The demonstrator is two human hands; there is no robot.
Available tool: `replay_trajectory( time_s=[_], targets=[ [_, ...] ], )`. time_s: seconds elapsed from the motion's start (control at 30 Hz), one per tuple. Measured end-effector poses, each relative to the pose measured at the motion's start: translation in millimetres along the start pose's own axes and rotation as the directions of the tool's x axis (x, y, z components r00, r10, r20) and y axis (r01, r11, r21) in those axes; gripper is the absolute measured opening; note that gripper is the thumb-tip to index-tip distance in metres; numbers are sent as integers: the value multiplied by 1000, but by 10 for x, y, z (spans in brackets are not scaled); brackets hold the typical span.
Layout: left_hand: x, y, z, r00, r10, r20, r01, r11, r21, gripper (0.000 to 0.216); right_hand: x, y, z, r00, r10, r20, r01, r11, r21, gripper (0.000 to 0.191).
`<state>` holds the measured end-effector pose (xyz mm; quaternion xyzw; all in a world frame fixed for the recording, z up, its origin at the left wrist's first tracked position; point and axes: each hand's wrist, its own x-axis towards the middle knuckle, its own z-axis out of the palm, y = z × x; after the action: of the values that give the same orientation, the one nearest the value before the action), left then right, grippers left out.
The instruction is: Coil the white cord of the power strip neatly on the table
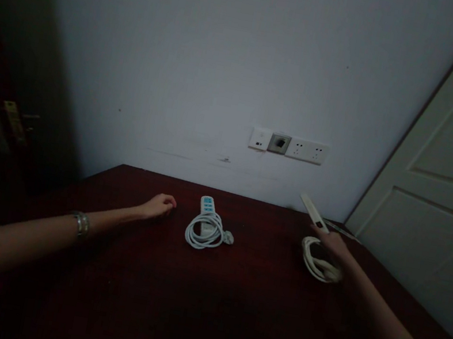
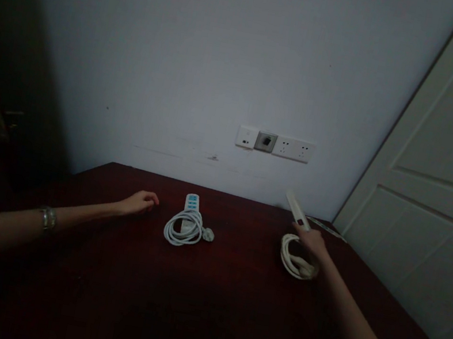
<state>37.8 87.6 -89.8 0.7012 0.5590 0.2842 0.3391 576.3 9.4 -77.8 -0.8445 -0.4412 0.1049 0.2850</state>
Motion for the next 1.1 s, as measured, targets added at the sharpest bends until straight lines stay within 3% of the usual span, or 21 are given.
replay_trajectory(
  time_s=[0.23, 0.47, 0.73, 1.1],
  targets=[
    [245, -71, 338, 968, -31, -249, -21, 979, -203, 18, -544, -771, 591, 971, -115, 208, 114, 993, 19, 58],
    [241, -317, 478, 919, -84, -386, -62, 934, -352, 14, -917, -1190, 1103, 955, -172, 242, 180, 984, -8, 70],
    [205, -287, 488, 891, -111, -440, -95, 903, -419, 12, -1074, -1271, 1224, 964, -109, 241, 131, 988, -80, 79],
    [217, -326, 494, 875, -130, -466, -105, 889, -445, 15, -1220, -1292, 1114, 983, -17, 182, 58, 973, -225, 82]
  ],
)
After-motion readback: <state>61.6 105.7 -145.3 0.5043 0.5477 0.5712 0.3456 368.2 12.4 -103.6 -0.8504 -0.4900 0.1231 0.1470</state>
